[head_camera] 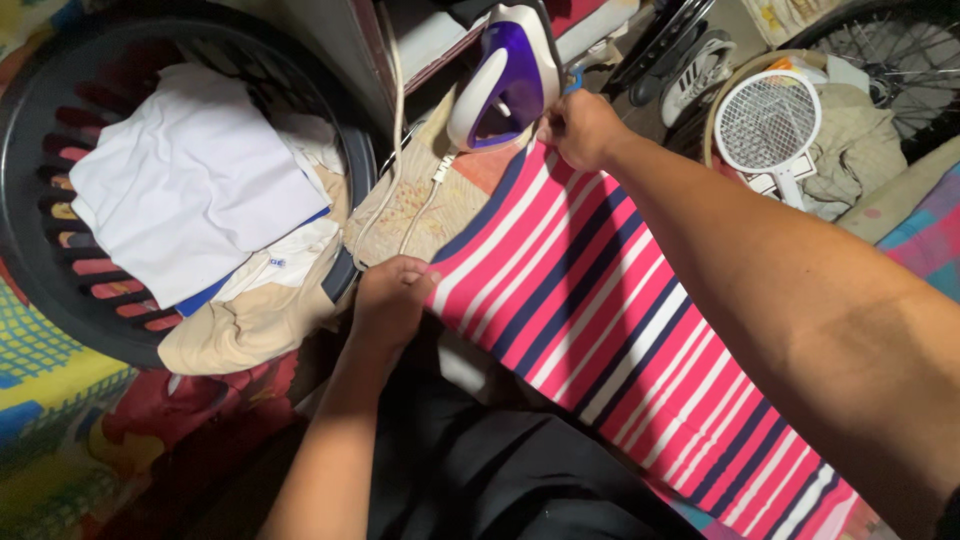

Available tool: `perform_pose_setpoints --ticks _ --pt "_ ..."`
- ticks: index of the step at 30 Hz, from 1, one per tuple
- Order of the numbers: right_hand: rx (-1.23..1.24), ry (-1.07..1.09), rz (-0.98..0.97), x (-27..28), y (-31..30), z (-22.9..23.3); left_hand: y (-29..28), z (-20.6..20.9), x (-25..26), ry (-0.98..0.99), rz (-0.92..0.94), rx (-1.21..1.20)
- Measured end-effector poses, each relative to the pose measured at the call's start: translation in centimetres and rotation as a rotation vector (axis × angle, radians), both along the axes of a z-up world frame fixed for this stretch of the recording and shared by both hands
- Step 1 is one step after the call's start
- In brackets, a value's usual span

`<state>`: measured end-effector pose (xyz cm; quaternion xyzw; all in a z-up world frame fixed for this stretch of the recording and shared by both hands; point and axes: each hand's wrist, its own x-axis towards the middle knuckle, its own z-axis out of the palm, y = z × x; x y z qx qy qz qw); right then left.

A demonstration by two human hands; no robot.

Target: The person unfolds a striped shirt and places it on an ironing board. They then use a purple iron to press the shirt, smoothing out wrinkles across the fabric.

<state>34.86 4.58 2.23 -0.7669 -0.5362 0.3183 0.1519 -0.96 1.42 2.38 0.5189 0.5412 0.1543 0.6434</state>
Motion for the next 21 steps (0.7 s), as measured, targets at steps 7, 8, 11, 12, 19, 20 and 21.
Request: perform_pose_setpoints --ticks 7,8,11,12,19,20,21 --pt "0.109 0.046 -0.076 -2.1 0.4 0.5 -0.2 0.3 -0.3 0.148 0.098 0.376" --pt "0.093 0.033 -0.083 -2.1 0.5 0.4 -0.4 0.1 -0.2 0.134 0.109 0.435" --pt "0.084 0.011 -0.076 -2.0 0.4 -0.1 -0.8 -0.1 -0.1 0.186 0.059 0.567" --pt "0.092 0.007 -0.067 -1.9 0.5 -0.3 -0.8 -0.1 0.0 0.219 0.032 0.606" --pt "0.090 -0.004 -0.085 -2.1 0.6 -1.2 -1.1 0.9 0.8 0.366 -0.110 0.678" --pt "0.097 0.005 -0.088 -2.2 0.6 -1.3 -1.1 1.1 0.8 0.392 -0.119 0.650" --pt "0.104 0.014 -0.091 -2.2 0.6 -1.3 -1.2 1.3 0.9 0.417 -0.128 0.622"
